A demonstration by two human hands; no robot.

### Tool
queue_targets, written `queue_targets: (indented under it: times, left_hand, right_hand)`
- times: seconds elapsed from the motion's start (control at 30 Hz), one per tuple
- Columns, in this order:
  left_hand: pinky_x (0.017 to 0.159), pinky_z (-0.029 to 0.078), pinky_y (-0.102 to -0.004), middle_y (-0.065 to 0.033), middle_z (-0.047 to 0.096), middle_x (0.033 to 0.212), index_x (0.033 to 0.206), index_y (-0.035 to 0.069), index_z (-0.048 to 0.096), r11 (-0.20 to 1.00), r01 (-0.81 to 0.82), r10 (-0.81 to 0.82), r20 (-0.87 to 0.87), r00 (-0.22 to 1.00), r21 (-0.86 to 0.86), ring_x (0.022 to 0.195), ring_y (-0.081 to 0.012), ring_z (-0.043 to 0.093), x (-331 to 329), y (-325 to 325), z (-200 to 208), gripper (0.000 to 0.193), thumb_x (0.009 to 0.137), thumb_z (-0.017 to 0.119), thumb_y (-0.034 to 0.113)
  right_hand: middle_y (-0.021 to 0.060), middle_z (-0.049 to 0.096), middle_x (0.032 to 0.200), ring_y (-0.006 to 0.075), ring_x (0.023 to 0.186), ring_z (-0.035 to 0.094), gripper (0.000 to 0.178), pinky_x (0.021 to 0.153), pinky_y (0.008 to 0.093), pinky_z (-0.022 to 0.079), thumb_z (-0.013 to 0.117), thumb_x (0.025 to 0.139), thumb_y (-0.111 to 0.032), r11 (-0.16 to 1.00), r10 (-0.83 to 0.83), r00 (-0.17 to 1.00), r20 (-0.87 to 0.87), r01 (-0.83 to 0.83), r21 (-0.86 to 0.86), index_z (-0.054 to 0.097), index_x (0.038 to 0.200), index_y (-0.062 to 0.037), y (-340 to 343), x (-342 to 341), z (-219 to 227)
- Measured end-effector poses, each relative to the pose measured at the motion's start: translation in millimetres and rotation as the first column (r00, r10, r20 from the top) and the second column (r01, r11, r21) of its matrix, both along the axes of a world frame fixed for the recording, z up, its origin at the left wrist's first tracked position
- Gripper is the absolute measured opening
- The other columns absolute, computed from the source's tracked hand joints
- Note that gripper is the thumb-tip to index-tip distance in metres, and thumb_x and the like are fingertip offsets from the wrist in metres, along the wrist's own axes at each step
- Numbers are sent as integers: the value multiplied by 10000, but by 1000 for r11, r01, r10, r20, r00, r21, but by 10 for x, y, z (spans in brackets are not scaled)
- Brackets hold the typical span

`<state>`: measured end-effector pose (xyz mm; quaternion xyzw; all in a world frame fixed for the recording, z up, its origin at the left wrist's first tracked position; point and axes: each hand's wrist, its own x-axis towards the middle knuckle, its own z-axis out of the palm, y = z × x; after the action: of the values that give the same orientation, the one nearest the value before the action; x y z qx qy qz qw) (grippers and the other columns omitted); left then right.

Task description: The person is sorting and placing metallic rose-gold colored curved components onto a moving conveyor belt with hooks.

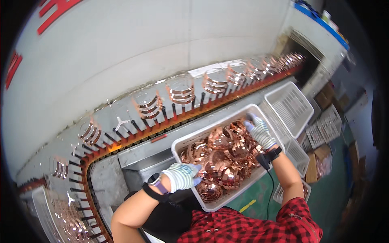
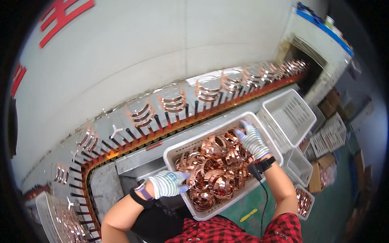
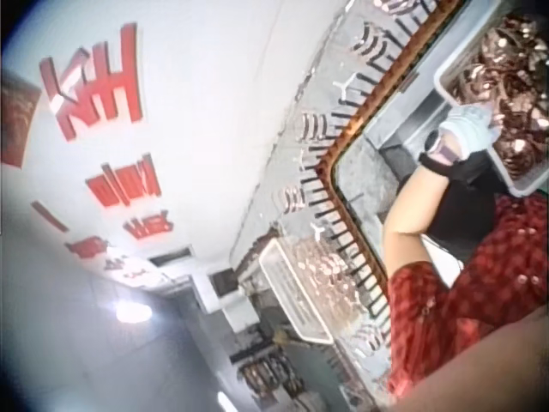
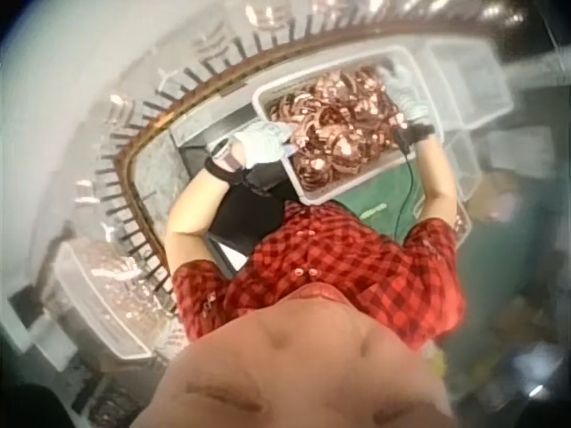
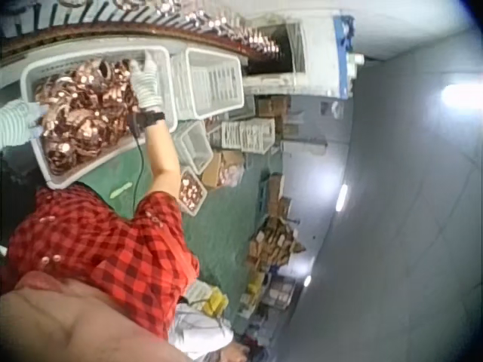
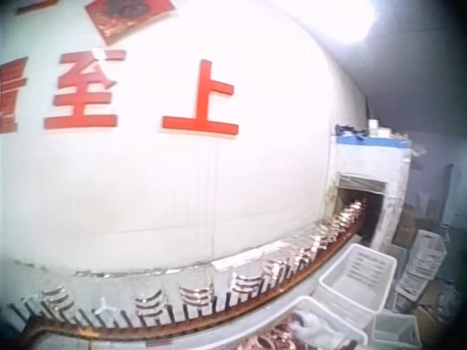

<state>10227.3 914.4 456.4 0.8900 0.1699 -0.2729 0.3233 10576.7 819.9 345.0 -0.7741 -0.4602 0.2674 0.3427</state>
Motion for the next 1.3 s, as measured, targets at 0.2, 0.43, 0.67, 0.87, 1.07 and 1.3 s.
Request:
queue_targets:
  times: [0.2, 0.43, 0.67, 0.87, 1.07, 1.3]
  left_hand:
    - [816, 512, -469, -203, 669, 1030, 1231, 31, 557, 998, -34, 34, 5, 999, 56, 956, -395, 649, 243, -136, -22, 455, 914, 578, 356]
    - [787, 531, -463, -203, 691, 1000, 1242, 33, 571, 997, 19, -29, 133, 991, 80, 914, -383, 672, 698, -313, -175, 467, 913, 583, 366]
    - [769, 540, -458, -206, 680, 1019, 1265, 26, 560, 999, -1, -5, 114, 993, 54, 909, -383, 671, 787, -207, 63, 496, 911, 584, 372]
    - [764, 538, -454, -192, 686, 964, 1268, 29, 559, 998, 63, -61, 148, 987, -10, 906, -373, 672, 735, -215, 44, 481, 920, 575, 360]
    - [768, 529, -458, -193, 685, 954, 1300, 33, 545, 999, 27, -24, 94, 995, -29, 893, -377, 669, 694, -206, 90, 504, 922, 569, 365]
    - [785, 526, -458, -184, 684, 961, 1283, 31, 552, 999, 45, -42, 101, 994, -29, 903, -383, 664, 771, -256, -46, 497, 922, 565, 373]
  right_hand:
    - [170, 428, 1449, 323, 1318, 438, 872, 1095, 478, 339, 575, 906, -604, 986, 140, 594, -793, -158, 56, 292, 1497, -29, 1536, -948, 447]
    - [196, 680, 1080, 283, 972, 657, 633, 827, 397, 519, 726, 840, -415, 996, -16, 812, -584, -42, -85, 566, 1208, 75, 2719, -652, -185]
    - [72, 634, 1115, 136, 979, 607, 435, 857, 273, 511, 587, 925, -32, 776, 338, 914, -222, -137, 616, 501, 1351, -8, 2209, -591, 576]
    - [58, 647, 1087, 143, 919, 611, 305, 778, 256, 517, 567, 964, -187, 673, -177, 686, -706, 608, 421, 608, 1230, -42, 2115, 1022, 247]
    - [99, 666, 979, 230, 738, 591, 393, 840, 620, 466, 726, 851, -344, 940, -313, 392, -865, 258, -223, 586, 1134, -110, 2229, 765, -192]
    - [151, 665, 1117, 257, 1003, 631, 558, 862, 361, 508, 738, 802, -140, 952, -13, 982, -191, 70, 296, 523, 1284, 41, 2300, 542, -114]
